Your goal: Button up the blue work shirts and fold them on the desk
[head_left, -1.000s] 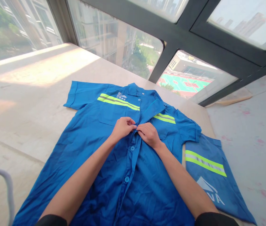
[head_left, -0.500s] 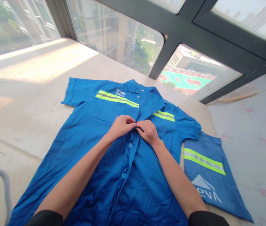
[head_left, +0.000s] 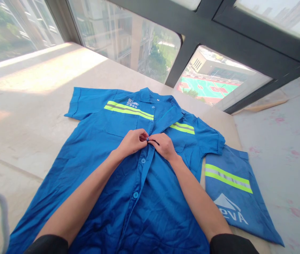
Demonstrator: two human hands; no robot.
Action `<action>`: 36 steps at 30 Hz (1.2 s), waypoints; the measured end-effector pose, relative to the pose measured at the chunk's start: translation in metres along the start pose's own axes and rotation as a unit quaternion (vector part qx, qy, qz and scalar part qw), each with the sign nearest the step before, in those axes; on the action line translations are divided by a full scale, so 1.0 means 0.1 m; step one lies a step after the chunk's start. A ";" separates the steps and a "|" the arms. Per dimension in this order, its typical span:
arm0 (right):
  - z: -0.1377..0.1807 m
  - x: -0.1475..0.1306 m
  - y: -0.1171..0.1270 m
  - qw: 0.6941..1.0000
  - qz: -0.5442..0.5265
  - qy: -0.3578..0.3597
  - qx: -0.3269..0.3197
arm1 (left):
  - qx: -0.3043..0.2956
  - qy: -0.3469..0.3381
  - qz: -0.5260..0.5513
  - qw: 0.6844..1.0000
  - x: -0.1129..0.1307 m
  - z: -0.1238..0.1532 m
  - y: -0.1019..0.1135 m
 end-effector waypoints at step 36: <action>-0.02 0.05 -0.05 0.994 -0.027 -0.071 -0.084 | 0.073 -0.044 -0.049 0.995 -0.10 0.03 -0.07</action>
Point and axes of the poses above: each hand's wrist, its own z-axis away from the middle knuckle, its own y-axis out of the back of the hand, x = y × z, the point moved 3 cm from there along -z, towards the middle knuckle, and after that the axes turned 8 degrees about y, right-handed, at the moved point
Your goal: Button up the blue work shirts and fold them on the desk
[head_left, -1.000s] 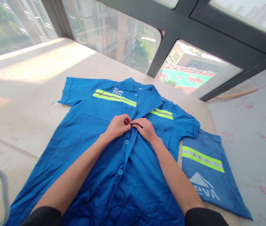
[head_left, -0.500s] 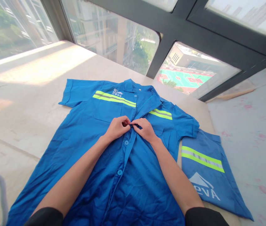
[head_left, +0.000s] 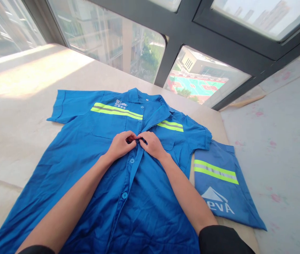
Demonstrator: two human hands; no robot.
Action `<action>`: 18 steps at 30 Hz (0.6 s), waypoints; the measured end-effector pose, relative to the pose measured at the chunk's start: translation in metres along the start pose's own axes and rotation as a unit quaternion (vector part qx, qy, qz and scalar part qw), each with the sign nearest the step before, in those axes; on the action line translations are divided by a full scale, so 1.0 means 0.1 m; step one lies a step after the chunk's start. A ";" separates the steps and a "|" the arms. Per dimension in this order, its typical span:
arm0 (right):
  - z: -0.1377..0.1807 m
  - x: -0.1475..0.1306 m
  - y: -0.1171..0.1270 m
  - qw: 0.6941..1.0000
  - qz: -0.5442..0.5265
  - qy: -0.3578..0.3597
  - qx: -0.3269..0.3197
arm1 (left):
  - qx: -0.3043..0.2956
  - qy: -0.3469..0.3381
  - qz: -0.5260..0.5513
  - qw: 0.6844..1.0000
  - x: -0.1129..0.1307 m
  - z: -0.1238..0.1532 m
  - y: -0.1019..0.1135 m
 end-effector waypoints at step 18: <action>0.01 0.00 0.02 1.000 0.003 0.003 0.030 | -0.027 -0.029 -0.055 0.998 0.02 -0.01 0.01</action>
Point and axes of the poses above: each hand's wrist, its own z-axis away from the middle knuckle, its own y-axis out of the back of the hand, x = y × z, the point moved 3 cm from there along -z, towards the middle knuckle, and after that the axes turned 8 degrees about y, right-handed, at the moved point
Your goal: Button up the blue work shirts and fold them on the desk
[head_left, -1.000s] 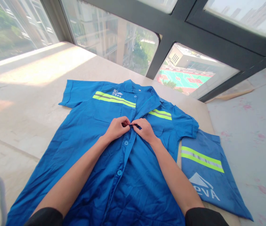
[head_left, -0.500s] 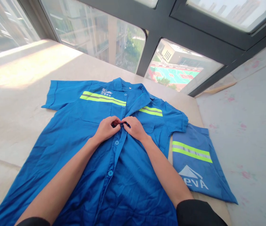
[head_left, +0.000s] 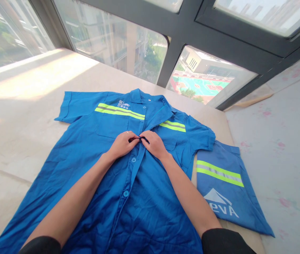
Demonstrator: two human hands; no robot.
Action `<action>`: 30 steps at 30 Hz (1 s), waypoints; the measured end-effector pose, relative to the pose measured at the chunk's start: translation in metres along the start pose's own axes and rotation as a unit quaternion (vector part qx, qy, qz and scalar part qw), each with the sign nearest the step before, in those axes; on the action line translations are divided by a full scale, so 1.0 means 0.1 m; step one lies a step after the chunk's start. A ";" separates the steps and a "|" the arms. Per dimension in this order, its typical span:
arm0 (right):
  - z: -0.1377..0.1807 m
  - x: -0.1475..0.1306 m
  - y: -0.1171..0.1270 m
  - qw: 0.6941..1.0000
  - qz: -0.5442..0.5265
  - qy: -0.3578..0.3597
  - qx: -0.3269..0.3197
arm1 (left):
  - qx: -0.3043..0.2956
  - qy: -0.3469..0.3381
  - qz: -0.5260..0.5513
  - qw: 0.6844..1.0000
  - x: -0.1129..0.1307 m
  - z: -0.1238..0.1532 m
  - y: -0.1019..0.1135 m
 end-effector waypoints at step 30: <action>0.04 -0.06 0.03 1.000 0.017 0.015 0.009 | -0.001 0.074 -0.004 0.997 0.00 -0.14 0.06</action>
Point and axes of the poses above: each hand's wrist, its own z-axis away from the middle knuckle, its own y-axis out of the back of the hand, x = y × z, the point moved 3 cm from there along -z, towards the middle knuckle, and after that the axes turned 8 degrees about y, right-handed, at the moved point
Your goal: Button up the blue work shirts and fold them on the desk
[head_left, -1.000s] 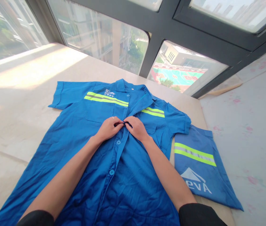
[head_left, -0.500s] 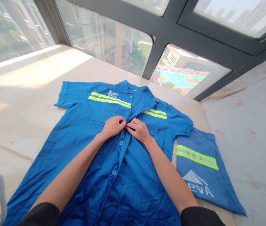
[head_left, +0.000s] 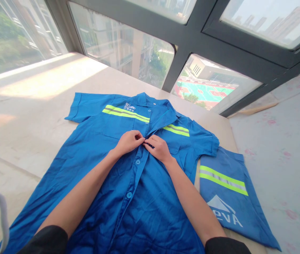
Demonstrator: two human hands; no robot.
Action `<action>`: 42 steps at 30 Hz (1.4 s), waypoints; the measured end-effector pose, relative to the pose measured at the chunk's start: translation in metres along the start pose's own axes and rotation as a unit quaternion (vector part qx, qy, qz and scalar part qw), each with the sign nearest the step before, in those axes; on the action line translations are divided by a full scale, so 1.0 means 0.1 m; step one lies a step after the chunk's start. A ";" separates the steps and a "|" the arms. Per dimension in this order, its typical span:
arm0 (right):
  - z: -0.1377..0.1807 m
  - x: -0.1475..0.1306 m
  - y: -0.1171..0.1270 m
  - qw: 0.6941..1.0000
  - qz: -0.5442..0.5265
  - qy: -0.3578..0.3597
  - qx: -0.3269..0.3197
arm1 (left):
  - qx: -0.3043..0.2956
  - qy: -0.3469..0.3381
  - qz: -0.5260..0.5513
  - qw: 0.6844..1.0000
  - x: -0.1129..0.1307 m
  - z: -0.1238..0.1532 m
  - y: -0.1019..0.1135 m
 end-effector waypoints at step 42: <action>-0.06 0.01 -0.06 0.995 0.004 -0.094 -0.033 | 0.033 -0.076 -0.074 0.994 -0.14 0.21 0.04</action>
Point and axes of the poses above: each hand's wrist, its own z-axis away from the middle knuckle, its own y-axis out of the back of the hand, x = y × z, the point moved 3 cm from there along -z, towards the middle knuckle, and after that the axes turned 8 degrees about y, right-handed, at the moved point
